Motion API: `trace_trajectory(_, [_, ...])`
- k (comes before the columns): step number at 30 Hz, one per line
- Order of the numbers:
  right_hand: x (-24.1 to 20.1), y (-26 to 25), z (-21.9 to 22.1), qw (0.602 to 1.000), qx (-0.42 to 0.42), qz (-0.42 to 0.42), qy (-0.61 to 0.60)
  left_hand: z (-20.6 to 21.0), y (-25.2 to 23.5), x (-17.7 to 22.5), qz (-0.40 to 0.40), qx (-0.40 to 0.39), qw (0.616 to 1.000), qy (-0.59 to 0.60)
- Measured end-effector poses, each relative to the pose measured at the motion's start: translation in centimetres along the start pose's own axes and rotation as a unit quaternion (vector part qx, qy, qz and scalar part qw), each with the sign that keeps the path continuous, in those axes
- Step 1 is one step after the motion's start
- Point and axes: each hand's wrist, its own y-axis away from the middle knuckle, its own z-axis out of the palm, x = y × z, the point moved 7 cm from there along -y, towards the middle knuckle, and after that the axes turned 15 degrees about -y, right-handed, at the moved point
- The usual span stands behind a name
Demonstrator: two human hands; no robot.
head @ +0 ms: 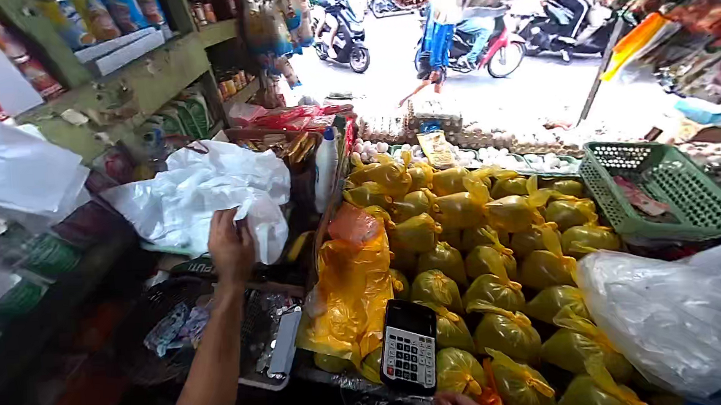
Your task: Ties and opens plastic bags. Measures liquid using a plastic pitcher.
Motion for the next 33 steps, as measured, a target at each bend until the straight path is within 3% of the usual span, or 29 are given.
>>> trace_trajectory(6, [-15.4, -5.2, 2.6, 0.971, 0.013, -0.209, -0.114, -2.1, 11.1, 13.3, 0.103, -0.033, 0.961, 0.254])
trace_trajectory(9, [-19.8, -5.0, 2.7, 0.958, 0.033, -0.241, -0.153, -2.4, 16.1, 19.0, 0.073, -0.088, 0.920, 0.375])
trace_trajectory(11, [-20.1, -3.7, 1.9, 0.951, 0.079, -0.262, -0.146, -2.6, 18.7, 21.0, 0.006, -0.128, 0.865, 0.485])
trace_trajectory(14, [-18.8, -1.1, 0.0, 0.951, 0.122, -0.258, -0.124, -3.3, 22.6, 24.0, -0.046, -0.260, 0.757, 0.597])
trace_trajectory(18, [-16.0, 1.9, -2.8, 0.963, 0.113, -0.222, -0.101, -2.9, 27.1, 27.7, -0.014, -0.353, 0.719, 0.598])
trace_trajectory(22, [-12.1, 5.4, -8.7, 0.942, 0.246, -0.216, -0.073, -1.6, 30.5, 29.8, -0.023, -0.376, 0.731, 0.569])
trace_trajectory(25, [-10.2, 9.2, -11.4, 0.948, 0.272, -0.157, -0.058, -1.8, 34.5, 32.6, -0.049, -0.431, 0.694, 0.575])
trace_trajectory(27, [-10.2, 11.3, -11.9, 0.952, 0.286, -0.106, 0.025, -2.7, 38.0, 35.1, -0.136, -0.512, 0.599, 0.601])
trace_trajectory(29, [-10.1, 12.9, -12.9, 0.921, 0.354, -0.145, 0.072, -3.8, 41.2, 37.6, -0.287, -0.568, 0.436, 0.636])
trace_trajectory(31, [-9.0, 14.4, -15.1, 0.882, 0.429, -0.195, 0.012, -4.2, 42.2, 39.5, -0.393, -0.556, 0.325, 0.657])
trace_trajectory(33, [-6.3, 15.5, -17.3, 0.842, 0.467, -0.197, -0.183, -4.8, 41.5, 41.1, -0.383, -0.555, 0.253, 0.694])
